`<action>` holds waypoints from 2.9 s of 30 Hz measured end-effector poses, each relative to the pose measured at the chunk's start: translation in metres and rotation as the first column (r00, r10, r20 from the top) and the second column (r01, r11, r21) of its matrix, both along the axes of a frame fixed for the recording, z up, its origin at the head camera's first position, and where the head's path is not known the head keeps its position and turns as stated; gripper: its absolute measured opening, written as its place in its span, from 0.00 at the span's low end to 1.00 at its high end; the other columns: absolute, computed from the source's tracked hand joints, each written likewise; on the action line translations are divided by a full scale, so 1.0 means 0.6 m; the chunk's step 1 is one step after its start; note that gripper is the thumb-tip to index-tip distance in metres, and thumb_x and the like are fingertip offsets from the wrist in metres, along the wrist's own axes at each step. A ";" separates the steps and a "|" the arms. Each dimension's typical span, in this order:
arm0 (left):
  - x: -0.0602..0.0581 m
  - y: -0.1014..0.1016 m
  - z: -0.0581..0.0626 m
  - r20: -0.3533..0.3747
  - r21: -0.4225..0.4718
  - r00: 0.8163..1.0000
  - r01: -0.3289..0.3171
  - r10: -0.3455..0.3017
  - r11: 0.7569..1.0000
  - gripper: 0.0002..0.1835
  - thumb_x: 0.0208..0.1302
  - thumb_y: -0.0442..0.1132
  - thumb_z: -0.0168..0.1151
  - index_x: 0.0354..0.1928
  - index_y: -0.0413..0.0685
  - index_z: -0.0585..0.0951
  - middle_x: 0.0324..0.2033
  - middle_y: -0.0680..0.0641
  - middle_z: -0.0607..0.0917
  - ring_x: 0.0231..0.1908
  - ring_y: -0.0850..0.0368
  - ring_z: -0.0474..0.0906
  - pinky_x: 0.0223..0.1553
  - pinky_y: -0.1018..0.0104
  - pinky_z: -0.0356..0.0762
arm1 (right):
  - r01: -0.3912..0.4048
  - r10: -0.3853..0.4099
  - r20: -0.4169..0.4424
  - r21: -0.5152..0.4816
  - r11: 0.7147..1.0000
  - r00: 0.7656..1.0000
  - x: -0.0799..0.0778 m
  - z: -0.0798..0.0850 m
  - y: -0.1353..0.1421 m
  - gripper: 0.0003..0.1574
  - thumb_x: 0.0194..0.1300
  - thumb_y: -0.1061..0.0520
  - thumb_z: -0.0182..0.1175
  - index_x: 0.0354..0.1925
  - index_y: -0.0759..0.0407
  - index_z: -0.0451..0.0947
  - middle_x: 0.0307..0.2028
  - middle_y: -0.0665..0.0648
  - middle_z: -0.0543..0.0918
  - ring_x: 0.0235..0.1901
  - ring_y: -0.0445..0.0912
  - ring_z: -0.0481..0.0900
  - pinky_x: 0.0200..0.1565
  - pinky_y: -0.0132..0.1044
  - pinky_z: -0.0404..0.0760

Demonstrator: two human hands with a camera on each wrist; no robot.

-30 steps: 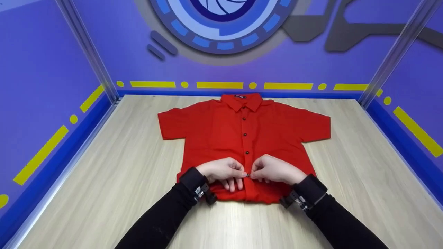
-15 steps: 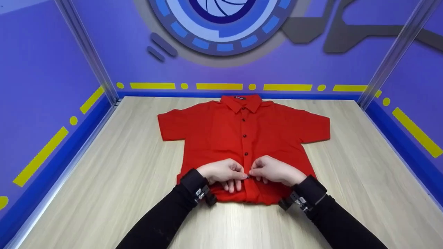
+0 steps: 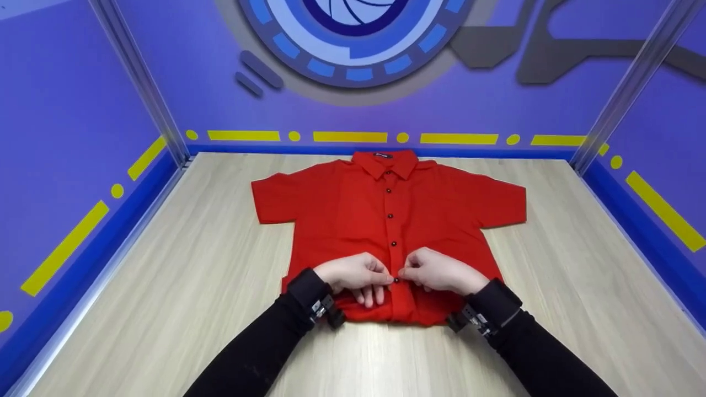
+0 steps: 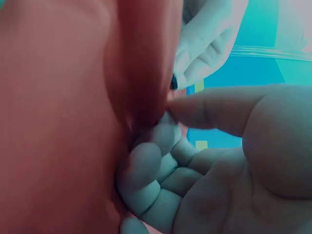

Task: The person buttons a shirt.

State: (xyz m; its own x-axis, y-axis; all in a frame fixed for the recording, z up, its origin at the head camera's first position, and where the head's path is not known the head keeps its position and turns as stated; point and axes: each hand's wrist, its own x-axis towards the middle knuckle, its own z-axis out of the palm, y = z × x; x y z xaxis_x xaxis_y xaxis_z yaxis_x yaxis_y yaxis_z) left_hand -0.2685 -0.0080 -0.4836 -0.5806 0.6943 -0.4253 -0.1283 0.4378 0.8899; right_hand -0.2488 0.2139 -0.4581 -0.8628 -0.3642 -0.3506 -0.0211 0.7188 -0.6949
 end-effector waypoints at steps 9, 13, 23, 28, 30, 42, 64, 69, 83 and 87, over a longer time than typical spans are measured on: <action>-0.011 -0.053 0.047 -0.481 -0.140 0.874 -0.148 0.063 0.979 0.20 0.59 0.49 0.69 0.50 0.51 0.81 0.47 0.47 0.84 0.46 0.52 0.81 0.48 0.55 0.80 | 0.050 0.042 -0.375 0.232 0.971 0.926 -0.025 0.021 0.078 0.34 0.53 0.34 0.69 0.52 0.49 0.76 0.49 0.54 0.78 0.49 0.51 0.74 0.49 0.51 0.76; -0.013 -0.097 0.047 -0.624 -0.410 0.777 -0.236 -0.082 0.881 0.46 0.49 0.61 0.72 0.70 0.61 0.66 0.72 0.46 0.61 0.73 0.39 0.51 0.69 0.37 0.51 | -0.021 0.118 -0.276 0.328 0.944 0.954 -0.026 -0.001 0.117 0.66 0.44 0.23 0.67 0.74 0.47 0.55 0.74 0.61 0.53 0.73 0.63 0.48 0.66 0.69 0.53; -0.001 -0.135 0.035 -0.596 -0.555 0.782 -0.237 -0.183 0.797 0.62 0.38 0.77 0.66 0.76 0.65 0.52 0.77 0.47 0.43 0.74 0.34 0.33 0.70 0.33 0.38 | -0.116 0.187 -0.155 0.381 0.917 0.970 -0.021 -0.007 0.155 0.77 0.39 0.22 0.69 0.77 0.49 0.46 0.77 0.61 0.43 0.74 0.65 0.36 0.65 0.73 0.35; 0.034 -0.087 0.056 -0.609 -0.546 0.758 -0.189 -0.232 0.816 0.60 0.42 0.79 0.61 0.76 0.64 0.53 0.77 0.47 0.44 0.75 0.35 0.35 0.69 0.32 0.40 | -0.150 0.244 -0.198 0.398 0.905 0.949 0.003 0.007 0.111 0.74 0.39 0.17 0.64 0.76 0.46 0.50 0.76 0.59 0.47 0.75 0.63 0.39 0.70 0.66 0.36; 0.047 -0.062 0.059 -0.608 -0.558 0.742 -0.147 -0.282 0.817 0.60 0.42 0.79 0.60 0.76 0.65 0.52 0.77 0.48 0.45 0.75 0.36 0.35 0.68 0.30 0.41 | -0.178 0.273 -0.199 0.394 0.902 0.941 0.013 0.007 0.083 0.73 0.39 0.15 0.61 0.76 0.43 0.50 0.77 0.56 0.47 0.76 0.60 0.40 0.70 0.65 0.39; 0.075 -0.035 0.033 -0.600 -0.649 0.710 -0.163 -0.368 0.743 0.64 0.34 0.84 0.58 0.75 0.74 0.46 0.77 0.51 0.42 0.74 0.32 0.36 0.62 0.22 0.46 | -0.218 0.329 -0.114 0.545 0.810 0.938 0.040 -0.004 0.027 0.83 0.25 0.13 0.64 0.76 0.34 0.41 0.78 0.49 0.38 0.76 0.57 0.35 0.63 0.75 0.48; 0.056 -0.233 0.045 -0.585 -0.688 0.665 -0.104 -0.464 0.718 0.73 0.25 0.82 0.65 0.77 0.62 0.47 0.77 0.50 0.43 0.76 0.41 0.34 0.71 0.36 0.35 | -0.241 0.326 -0.121 0.451 0.860 0.937 0.023 0.000 0.211 0.86 0.27 0.21 0.71 0.77 0.49 0.43 0.77 0.56 0.43 0.75 0.61 0.39 0.67 0.71 0.40; 0.046 -0.260 0.051 -0.589 -0.686 0.667 -0.116 -0.455 0.718 0.73 0.25 0.80 0.68 0.77 0.59 0.49 0.77 0.48 0.45 0.75 0.40 0.36 0.71 0.36 0.35 | -0.194 0.270 -0.115 0.442 0.876 0.956 0.034 0.018 0.235 0.85 0.27 0.26 0.75 0.76 0.52 0.45 0.76 0.64 0.43 0.74 0.65 0.38 0.65 0.72 0.36; -0.018 -0.271 0.077 -0.671 -0.462 0.727 -0.255 -0.147 0.849 0.47 0.45 0.69 0.70 0.63 0.47 0.73 0.61 0.45 0.77 0.63 0.46 0.69 0.66 0.47 0.64 | -0.013 0.134 -0.285 0.390 0.921 0.949 -0.001 0.040 0.237 0.57 0.47 0.27 0.68 0.65 0.59 0.70 0.64 0.65 0.73 0.64 0.63 0.68 0.62 0.66 0.63; -0.062 -0.276 0.063 -0.684 -0.430 0.726 -0.322 -0.070 0.844 0.50 0.51 0.66 0.68 0.71 0.46 0.65 0.69 0.41 0.66 0.70 0.43 0.60 0.70 0.46 0.56 | 0.060 0.091 -0.397 0.350 0.935 0.913 -0.051 0.015 0.233 0.61 0.52 0.23 0.62 0.71 0.57 0.61 0.71 0.64 0.61 0.70 0.63 0.57 0.65 0.66 0.59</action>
State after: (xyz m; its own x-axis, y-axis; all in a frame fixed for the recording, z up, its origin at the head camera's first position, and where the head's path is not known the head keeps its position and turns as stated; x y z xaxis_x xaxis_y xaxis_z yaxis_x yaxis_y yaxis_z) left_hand -0.3059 -0.1737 -0.4460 -0.9037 0.4001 -0.1523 0.3057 0.8522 0.4247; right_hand -0.2797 0.3535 -0.4493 -0.9509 -0.2982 -0.0824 -0.2564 0.9088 -0.3293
